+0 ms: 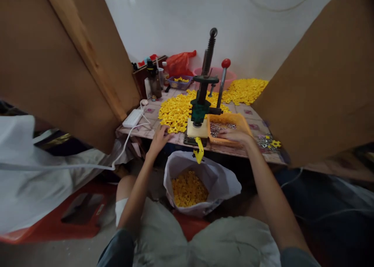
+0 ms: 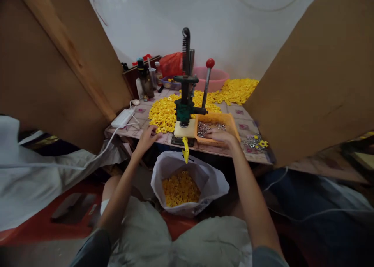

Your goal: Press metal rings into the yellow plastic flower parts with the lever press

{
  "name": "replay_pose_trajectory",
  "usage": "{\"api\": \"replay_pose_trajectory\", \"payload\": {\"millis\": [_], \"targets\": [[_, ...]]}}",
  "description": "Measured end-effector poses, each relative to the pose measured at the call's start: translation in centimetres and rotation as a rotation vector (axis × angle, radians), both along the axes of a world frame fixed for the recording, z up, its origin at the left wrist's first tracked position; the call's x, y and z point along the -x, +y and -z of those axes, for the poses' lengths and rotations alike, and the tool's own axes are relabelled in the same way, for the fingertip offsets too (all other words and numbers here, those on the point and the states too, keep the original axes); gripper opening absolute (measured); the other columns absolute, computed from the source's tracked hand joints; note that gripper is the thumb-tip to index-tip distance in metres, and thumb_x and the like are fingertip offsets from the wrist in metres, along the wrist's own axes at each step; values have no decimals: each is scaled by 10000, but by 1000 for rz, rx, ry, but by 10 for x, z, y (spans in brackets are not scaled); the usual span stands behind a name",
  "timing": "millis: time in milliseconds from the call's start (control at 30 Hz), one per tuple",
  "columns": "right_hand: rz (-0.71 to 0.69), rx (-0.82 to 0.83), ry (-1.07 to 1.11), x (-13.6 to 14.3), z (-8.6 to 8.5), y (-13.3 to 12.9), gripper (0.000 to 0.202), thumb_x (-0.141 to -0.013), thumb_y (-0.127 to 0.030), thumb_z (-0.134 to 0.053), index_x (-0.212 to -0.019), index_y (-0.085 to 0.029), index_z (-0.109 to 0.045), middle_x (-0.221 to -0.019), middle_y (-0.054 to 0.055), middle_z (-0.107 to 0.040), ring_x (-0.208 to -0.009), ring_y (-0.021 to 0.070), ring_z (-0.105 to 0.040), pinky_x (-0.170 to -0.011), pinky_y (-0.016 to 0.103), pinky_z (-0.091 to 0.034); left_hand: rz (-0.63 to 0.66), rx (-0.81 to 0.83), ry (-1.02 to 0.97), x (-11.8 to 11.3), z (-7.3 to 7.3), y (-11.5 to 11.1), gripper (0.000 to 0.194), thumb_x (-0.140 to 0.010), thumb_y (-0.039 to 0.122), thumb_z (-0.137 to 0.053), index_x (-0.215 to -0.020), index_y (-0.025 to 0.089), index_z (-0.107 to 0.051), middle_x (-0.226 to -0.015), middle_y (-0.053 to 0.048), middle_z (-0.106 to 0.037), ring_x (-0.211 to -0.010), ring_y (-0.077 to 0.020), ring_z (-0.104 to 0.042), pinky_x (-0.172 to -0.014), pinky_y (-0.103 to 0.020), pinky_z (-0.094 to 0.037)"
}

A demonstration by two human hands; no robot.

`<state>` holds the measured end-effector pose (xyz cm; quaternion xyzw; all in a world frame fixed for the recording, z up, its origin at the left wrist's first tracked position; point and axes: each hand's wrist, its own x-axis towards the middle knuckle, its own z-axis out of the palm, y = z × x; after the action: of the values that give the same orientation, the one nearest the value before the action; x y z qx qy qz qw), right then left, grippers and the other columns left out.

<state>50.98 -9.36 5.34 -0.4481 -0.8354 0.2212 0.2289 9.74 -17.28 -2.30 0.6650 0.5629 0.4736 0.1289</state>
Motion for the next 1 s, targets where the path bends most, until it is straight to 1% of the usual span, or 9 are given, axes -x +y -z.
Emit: {"api": "replay_pose_trajectory", "payload": {"millis": [67,133,267,367,567,700,833,900,1000], "targets": [[-25,129,-11,-3,-1,1,110,-913,-234,-770,-825,-222,-835,-902,37,-815,-838,216,-751,-791,341,-645,-30,-11,-86,-10,-6,3,341,-959,441,-756,-1181,202,-654,-1152,-80,-679,-890,-188,-637,-873,-339,-554],[-11,204,23,-3,0,1,139,-867,-212,-741,-774,-232,-842,-880,26,-822,-860,239,-756,-821,352,-631,-46,-24,-188,-29,-13,12,386,-968,489,-736,-1217,203,-659,-1186,-90,-701,-844,-173,-634,-826,-320,-550],[75,172,87,-2,-1,-6,185,-857,-300,-736,-714,-214,-815,-790,7,-797,-799,246,-734,-794,356,-608,73,-26,-316,-79,-23,32,424,-955,511,-735,-1241,198,-716,-1278,-110,-723,-763,-135,-604,-722,-283,-530],[110,106,109,-4,-6,-17,247,-874,-401,-744,-754,-202,-827,-811,24,-808,-796,254,-738,-781,356,-592,165,-12,-364,-100,-23,39,445,-927,510,-769,-1229,183,-767,-1266,-122,-742,-778,-143,-619,-686,-276,-518],[126,-177,175,9,-18,-48,354,-966,-516,-698,-963,-202,-861,-1029,106,-844,-946,270,-772,-901,405,-595,418,116,-324,-91,-22,36,484,-883,564,-811,-1187,187,-823,-887,-45,-712,-732,-173,-585,-649,-284,-457],[35,-384,60,54,-18,-69,326,-1079,-450,-595,-1056,-261,-860,-1097,91,-841,-1024,277,-765,-976,438,-578,504,138,-321,-88,-25,33,462,-892,578,-794,-1147,193,-826,-1070,-82,-779,-879,-219,-663,-773,-329,-534],[-37,-568,-135,99,-15,-73,307,-1116,-329,-545,-1100,-263,-844,-1095,91,-820,-1056,275,-734,-994,432,-541,577,144,-343,-88,-27,33,475,-862,581,-818,-1134,191,-831,-1165,-112,-794,-1061,-270,-701,-942,-380,-555],[-52,-628,-218,108,-13,-71,314,-1117,-289,-532,-1093,-242,-841,-1040,102,-799,-1023,269,-714,-953,412,-530,602,148,-350,-88,-27,34,476,-842,575,-834,-1119,187,-832,-1158,-115,-796,-1076,-273,-698,-964,-380,-546],[-80,-689,-295,106,-11,-73,324,-1120,-279,-517,-1168,-228,-833,-1016,107,-779,-1022,270,-683,-936,409,-507,593,152,-362,-89,-25,36,498,-831,567,-842,-1136,174,-820,-1124,-108,-788,-996,-244,-682,-887,-342,-533]]}}
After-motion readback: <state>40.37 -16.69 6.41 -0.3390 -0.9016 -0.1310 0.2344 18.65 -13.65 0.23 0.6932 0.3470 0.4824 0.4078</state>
